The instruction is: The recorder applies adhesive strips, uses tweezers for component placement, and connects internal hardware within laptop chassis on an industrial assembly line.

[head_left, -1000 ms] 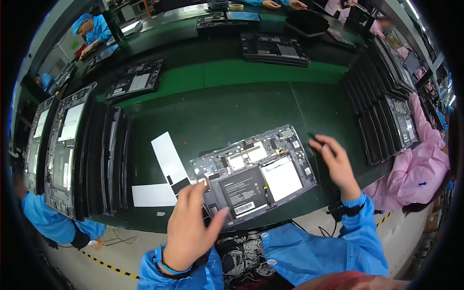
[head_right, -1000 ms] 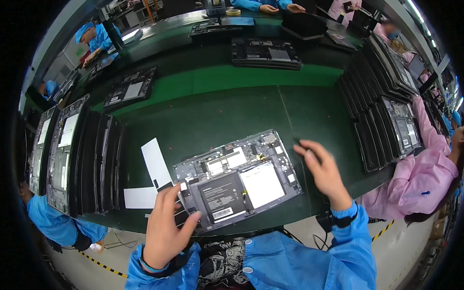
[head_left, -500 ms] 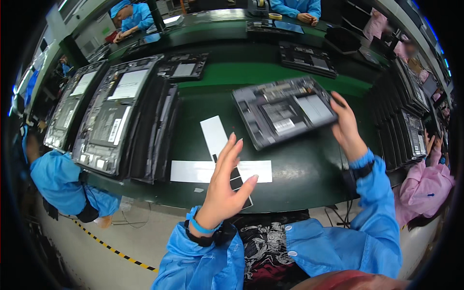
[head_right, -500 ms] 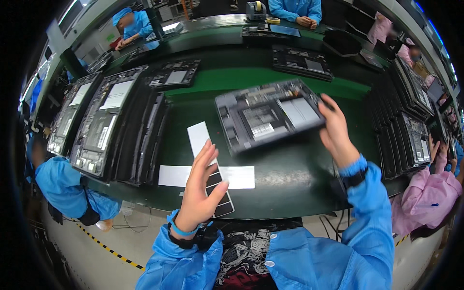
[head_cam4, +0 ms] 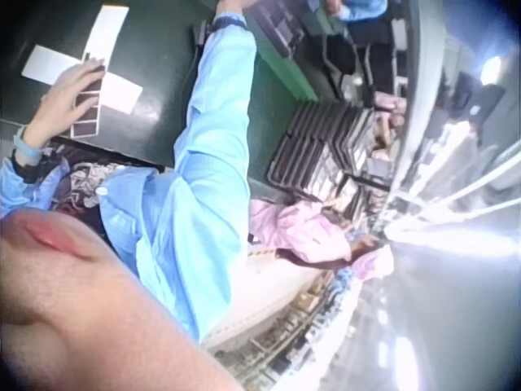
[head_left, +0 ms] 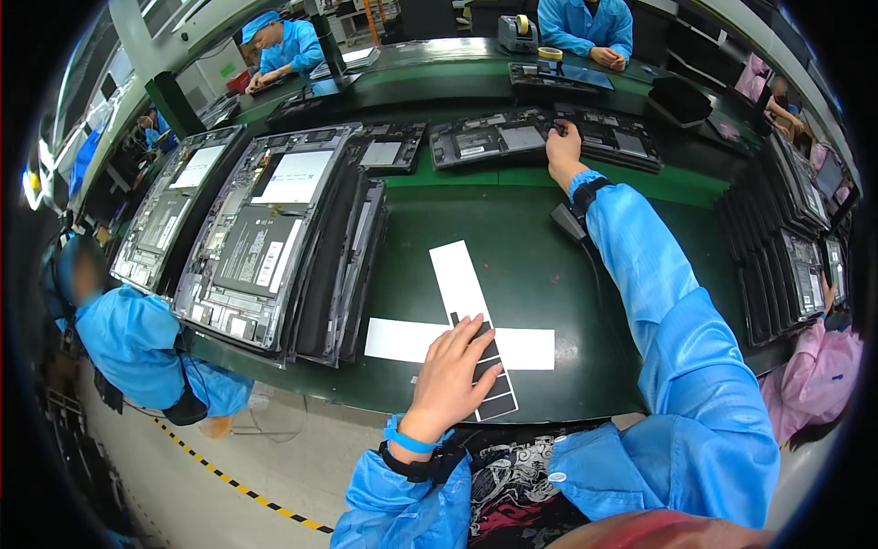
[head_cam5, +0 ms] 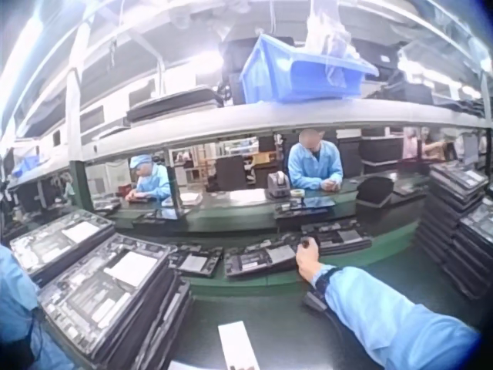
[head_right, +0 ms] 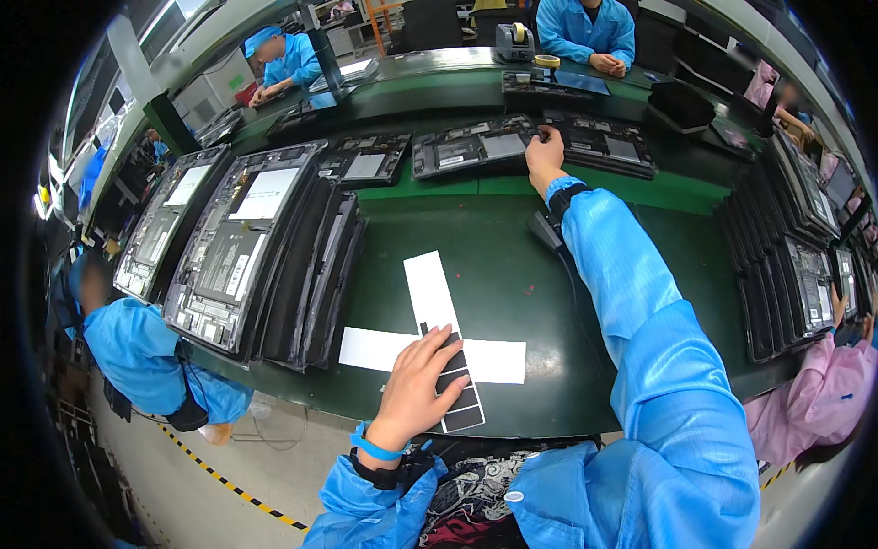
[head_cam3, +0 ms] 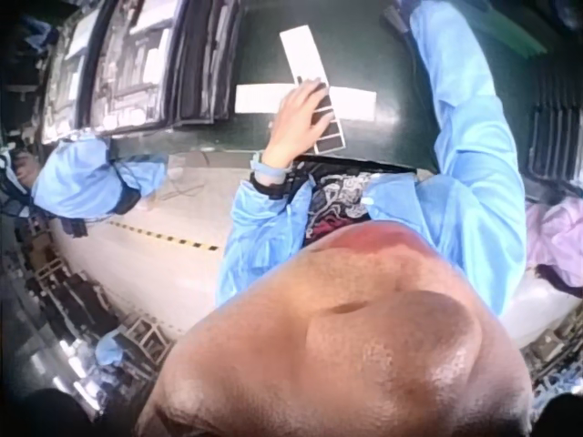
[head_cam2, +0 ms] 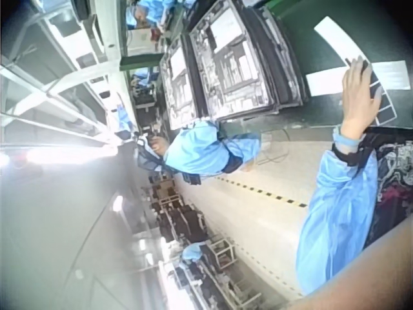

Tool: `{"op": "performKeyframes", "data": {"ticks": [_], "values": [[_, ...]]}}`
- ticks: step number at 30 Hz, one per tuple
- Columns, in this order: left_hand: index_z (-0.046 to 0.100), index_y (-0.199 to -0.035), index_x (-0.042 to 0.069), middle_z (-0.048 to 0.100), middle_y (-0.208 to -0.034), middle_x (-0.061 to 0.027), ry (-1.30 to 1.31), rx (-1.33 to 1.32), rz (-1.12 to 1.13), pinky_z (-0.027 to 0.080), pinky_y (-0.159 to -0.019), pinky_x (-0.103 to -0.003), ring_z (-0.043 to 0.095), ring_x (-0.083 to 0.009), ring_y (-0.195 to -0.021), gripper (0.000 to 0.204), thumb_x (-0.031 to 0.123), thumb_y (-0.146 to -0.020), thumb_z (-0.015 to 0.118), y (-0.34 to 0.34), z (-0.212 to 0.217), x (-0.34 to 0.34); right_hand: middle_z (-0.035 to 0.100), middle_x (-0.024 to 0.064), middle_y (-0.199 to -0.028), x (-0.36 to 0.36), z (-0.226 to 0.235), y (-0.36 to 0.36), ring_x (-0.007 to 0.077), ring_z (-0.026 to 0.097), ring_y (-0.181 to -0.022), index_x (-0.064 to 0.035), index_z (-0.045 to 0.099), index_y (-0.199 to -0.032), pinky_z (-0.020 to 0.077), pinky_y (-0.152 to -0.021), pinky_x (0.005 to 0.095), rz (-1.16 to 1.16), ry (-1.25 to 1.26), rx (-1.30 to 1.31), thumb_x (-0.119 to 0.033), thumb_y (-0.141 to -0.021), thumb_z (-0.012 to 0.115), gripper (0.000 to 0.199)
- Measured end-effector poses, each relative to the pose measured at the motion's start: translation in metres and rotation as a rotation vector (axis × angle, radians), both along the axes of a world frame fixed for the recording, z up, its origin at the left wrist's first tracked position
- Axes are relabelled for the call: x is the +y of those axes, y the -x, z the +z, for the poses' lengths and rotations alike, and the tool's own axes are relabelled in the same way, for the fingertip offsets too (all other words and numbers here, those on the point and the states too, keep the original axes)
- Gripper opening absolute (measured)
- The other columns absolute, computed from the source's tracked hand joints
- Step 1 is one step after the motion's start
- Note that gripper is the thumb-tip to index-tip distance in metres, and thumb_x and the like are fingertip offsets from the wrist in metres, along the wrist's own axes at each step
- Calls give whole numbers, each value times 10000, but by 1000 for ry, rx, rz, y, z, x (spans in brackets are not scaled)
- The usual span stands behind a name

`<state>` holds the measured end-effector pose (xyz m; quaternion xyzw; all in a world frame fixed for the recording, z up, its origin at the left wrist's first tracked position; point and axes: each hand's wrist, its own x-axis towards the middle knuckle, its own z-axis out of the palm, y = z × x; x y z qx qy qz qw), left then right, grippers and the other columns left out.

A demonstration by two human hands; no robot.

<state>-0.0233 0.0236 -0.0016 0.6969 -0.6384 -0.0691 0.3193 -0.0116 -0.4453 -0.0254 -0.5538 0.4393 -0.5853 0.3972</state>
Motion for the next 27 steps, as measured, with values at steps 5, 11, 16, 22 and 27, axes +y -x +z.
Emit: {"op": "performKeyframes", "data": {"ticks": [5, 11, 16, 22, 27], "values": [[592, -1212, 30, 510, -1364, -158, -10, 11, 10, 350, -1049, -455, 445, -353, -1293, 432, 236, -840, 670, 0, 1, 0, 666, 216, -1050, -6, 1, -2, 405, 622, -1022, -45, 603, -1118, 482, -896, 428, -95, 68, 334, -217, -875, 601, 298], [625, -1161, 32, 552, -1322, -143, 28, 3, 49, 376, -1023, -445, 498, -337, -1244, 379, 207, -830, 683, 1, 0, -3, 677, 219, -861, -22, 71, 57, 417, 648, -869, -74, 688, -959, 519, -805, 479, 50, 537, 908, -290, -848, 631, 250], [630, -1149, 37, 561, -1311, -137, 35, -27, 57, 387, -1012, -441, 512, -327, -1230, 371, 184, -815, 696, 3, 2, -5, 637, 224, -1161, -107, 46, 167, 429, 589, -1097, -121, 439, -1337, 466, -932, 469, -221, 35, 1103, -538, -802, 643, 708], [632, -1142, 38, 569, -1301, -134, 32, -12, 59, 388, -1013, -428, 514, -327, -1226, 361, 166, -810, 692, 4, 5, 1, 594, 230, -1242, -133, -10, 204, 403, 561, -1160, -33, 433, -1347, 438, -990, 394, -247, -78, 640, -559, -704, 730, 883], [636, -1131, 42, 577, -1290, -136, 27, 20, 89, 392, -1007, -418, 526, -327, -1211, 343, 160, -812, 682, 8, 0, 3, 624, 189, -1219, -121, -5, 200, 362, 576, -1148, -48, 592, -1226, 433, -979, 376, -256, -147, 679, -419, -722, 755, 647]]}}
